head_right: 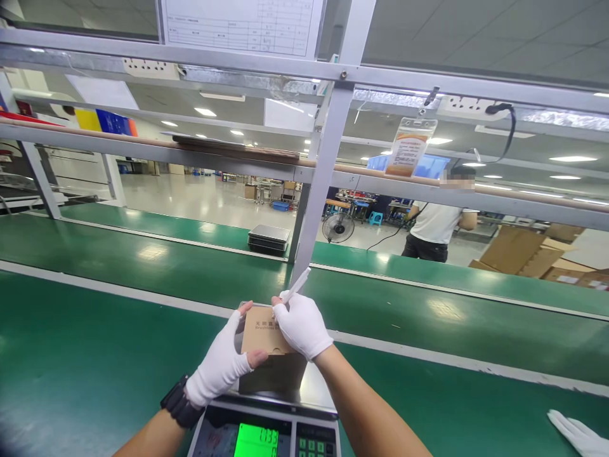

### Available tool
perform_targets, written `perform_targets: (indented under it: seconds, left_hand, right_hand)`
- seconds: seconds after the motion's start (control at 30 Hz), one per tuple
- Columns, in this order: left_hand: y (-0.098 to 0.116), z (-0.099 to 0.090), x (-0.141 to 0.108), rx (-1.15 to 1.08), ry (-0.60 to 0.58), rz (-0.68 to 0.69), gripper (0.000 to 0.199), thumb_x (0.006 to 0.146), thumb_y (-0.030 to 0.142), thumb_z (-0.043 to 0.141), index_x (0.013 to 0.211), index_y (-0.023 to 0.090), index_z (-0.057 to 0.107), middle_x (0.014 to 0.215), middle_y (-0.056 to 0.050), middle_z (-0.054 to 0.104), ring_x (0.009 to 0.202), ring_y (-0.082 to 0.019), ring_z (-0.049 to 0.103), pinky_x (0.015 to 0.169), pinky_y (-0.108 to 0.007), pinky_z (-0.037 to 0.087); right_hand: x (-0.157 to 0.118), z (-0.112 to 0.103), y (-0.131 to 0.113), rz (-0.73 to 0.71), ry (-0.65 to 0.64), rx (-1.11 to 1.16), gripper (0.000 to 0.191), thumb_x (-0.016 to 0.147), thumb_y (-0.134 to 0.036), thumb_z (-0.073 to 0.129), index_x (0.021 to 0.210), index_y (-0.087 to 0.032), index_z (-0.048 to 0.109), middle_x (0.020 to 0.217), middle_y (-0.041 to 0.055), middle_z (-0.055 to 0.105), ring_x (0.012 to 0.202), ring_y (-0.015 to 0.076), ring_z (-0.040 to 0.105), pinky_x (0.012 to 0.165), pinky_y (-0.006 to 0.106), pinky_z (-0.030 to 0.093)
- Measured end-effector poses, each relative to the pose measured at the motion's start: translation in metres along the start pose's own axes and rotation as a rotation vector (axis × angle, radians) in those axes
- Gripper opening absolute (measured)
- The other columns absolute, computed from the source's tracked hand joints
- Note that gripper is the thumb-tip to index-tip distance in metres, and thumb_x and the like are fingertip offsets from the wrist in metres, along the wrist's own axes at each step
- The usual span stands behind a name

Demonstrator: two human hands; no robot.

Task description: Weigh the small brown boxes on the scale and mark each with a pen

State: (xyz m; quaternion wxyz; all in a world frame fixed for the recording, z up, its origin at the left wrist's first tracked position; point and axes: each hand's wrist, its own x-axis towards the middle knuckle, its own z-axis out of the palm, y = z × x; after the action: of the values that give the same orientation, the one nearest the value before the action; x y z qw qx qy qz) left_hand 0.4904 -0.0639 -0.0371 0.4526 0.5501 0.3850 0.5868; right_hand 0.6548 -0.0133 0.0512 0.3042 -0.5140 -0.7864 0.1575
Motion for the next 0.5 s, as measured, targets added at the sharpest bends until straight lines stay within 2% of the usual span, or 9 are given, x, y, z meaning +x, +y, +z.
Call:
perform_targets:
  seconds: [0.3, 0.5]
  left_hand:
    - [0.0006, -0.0001, -0.0015, 0.004, -0.003, -0.003, 0.106, 0.058, 0.055, 0.086, 0.14, 0.018, 0.031, 0.136, -0.016, 0.041, 0.122, -0.032, 0.046, 0.104, -0.042, 0.046]
    - [-0.0007, -0.0006, -0.0001, -0.006, -0.002, 0.001, 0.106, 0.058, 0.054, 0.087, 0.14, 0.019, 0.03, 0.135, -0.015, 0.042, 0.122, -0.031, 0.047, 0.105, -0.042, 0.045]
  right_hand:
    - [0.0, -0.0007, 0.0002, 0.02, 0.019, -0.02, 0.032, 0.092, -0.037, 0.045, 0.069, -0.019, 0.059, 0.078, 0.0064, 0.068, 0.073, 0.0199, 0.062, 0.072, 0.028, 0.042]
    - [-0.0004, -0.0003, 0.0034, 0.026, 0.005, 0.126, 0.034, 0.092, -0.038, 0.043, 0.066, -0.02, 0.056, 0.069, 0.0037, 0.066, 0.069, 0.0189, 0.061, 0.068, 0.027, 0.042]
